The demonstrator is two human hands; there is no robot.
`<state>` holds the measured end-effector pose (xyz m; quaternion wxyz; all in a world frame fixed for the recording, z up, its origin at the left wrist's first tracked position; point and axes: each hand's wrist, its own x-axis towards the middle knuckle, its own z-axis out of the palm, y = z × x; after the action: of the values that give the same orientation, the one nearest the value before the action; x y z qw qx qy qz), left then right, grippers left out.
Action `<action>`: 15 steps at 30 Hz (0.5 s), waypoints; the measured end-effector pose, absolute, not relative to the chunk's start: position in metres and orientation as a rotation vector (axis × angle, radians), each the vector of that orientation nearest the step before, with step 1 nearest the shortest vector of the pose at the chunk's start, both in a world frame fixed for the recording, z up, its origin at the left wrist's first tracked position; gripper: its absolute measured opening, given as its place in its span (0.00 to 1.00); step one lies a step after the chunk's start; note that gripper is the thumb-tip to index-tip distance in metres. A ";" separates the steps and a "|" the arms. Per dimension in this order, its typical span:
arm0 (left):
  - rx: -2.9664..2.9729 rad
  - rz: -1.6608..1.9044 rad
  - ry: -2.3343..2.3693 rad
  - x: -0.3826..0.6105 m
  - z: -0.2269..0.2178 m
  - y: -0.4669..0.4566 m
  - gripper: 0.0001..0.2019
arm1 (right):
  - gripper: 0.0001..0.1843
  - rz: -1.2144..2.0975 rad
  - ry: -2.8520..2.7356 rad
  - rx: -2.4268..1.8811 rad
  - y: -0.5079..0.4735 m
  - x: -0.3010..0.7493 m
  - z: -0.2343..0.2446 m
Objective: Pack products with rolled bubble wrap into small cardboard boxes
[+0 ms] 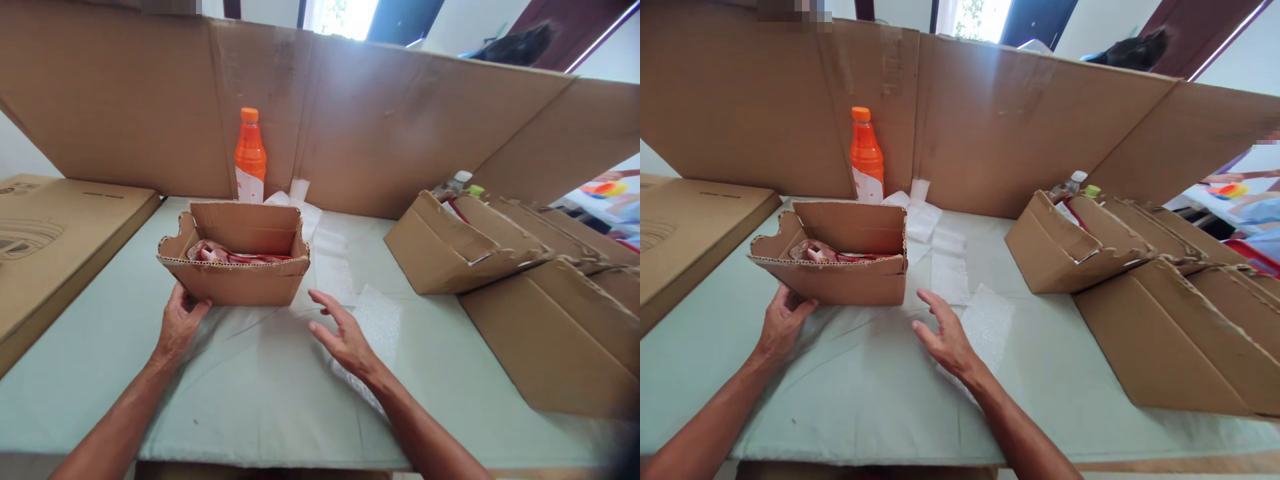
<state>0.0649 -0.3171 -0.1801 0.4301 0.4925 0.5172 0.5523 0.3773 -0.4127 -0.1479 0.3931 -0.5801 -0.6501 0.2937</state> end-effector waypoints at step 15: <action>1.235 1.430 1.325 0.056 -0.180 -0.316 0.22 | 0.16 0.539 -1.638 -1.644 -0.435 0.433 -0.132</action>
<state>0.0559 -0.3159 -0.1802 0.4047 0.4895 0.5250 0.5665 0.4332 -0.4353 -0.1316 0.3704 -0.6411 -0.6384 0.2101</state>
